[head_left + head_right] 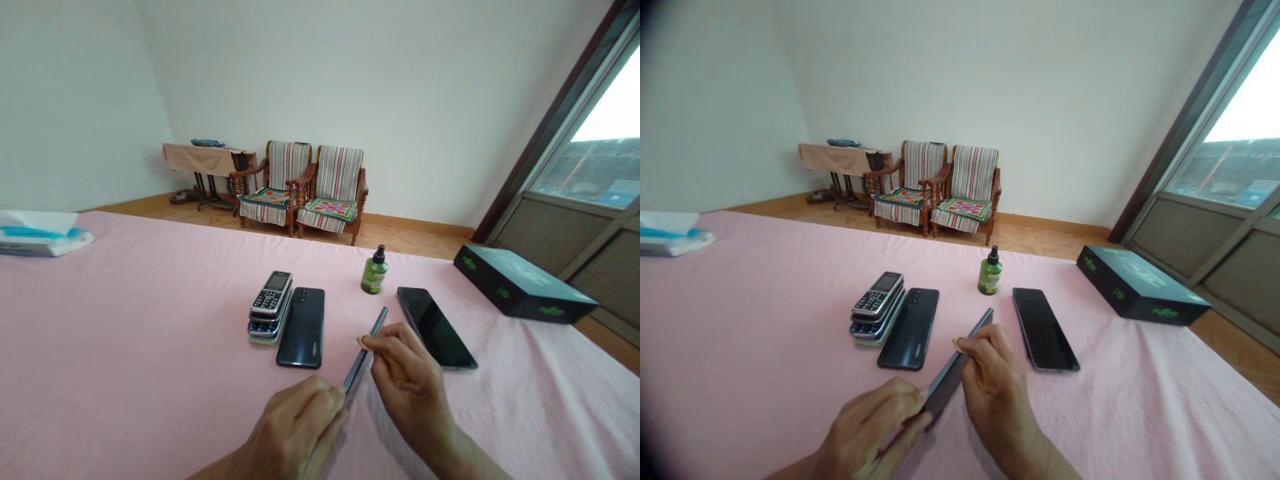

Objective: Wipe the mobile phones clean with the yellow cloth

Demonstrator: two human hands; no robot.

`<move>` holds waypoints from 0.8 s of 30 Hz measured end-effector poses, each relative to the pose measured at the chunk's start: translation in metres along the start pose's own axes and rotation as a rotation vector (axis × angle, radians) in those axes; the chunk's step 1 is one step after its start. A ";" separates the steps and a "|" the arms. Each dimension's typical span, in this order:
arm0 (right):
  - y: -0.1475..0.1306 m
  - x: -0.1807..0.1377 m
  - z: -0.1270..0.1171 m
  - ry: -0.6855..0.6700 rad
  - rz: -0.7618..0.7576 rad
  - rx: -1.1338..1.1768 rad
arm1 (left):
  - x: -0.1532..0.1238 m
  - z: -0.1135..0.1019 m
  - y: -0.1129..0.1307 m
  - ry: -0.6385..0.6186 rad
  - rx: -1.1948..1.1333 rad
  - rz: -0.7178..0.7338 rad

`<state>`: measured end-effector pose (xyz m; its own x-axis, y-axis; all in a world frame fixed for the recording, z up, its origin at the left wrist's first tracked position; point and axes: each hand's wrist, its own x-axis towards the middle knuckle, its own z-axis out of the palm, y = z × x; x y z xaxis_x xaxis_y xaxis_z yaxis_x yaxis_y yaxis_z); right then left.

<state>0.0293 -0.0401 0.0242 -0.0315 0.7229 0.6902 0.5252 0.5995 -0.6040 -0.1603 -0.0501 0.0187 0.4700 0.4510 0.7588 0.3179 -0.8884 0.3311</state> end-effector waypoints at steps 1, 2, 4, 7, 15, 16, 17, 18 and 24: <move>-0.005 -0.004 0.003 -0.010 -0.013 0.017 | 0.000 0.000 0.000 -0.002 -0.008 -0.006; -0.009 -0.009 0.006 -0.019 -0.024 0.032 | -0.001 0.000 -0.001 0.000 -0.014 -0.013; -0.019 -0.015 0.012 -0.036 -0.043 0.065 | -0.001 0.000 -0.001 0.008 -0.027 -0.021; -0.029 -0.020 0.018 -0.022 -0.070 0.114 | -0.002 0.000 0.000 -0.003 -0.052 -0.044; -0.032 -0.022 0.015 -0.033 -0.098 0.100 | -0.002 0.001 0.004 0.052 -0.026 -0.185; -0.033 -0.022 0.014 -0.050 -0.130 0.093 | -0.003 0.000 0.004 0.052 -0.031 -0.212; -0.035 -0.023 0.013 -0.077 -0.164 0.076 | -0.004 0.000 0.004 0.053 -0.030 -0.232; -0.037 -0.023 0.012 -0.108 -0.194 0.051 | -0.004 -0.001 0.004 0.053 -0.024 -0.244; -0.040 -0.024 0.009 -0.194 -0.210 0.004 | -0.002 -0.004 0.005 0.056 0.000 -0.250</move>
<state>0.0009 -0.0786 0.0281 -0.3020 0.6347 0.7113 0.4863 0.7443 -0.4577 -0.1630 -0.0553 0.0212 0.3308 0.6512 0.6830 0.4190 -0.7499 0.5120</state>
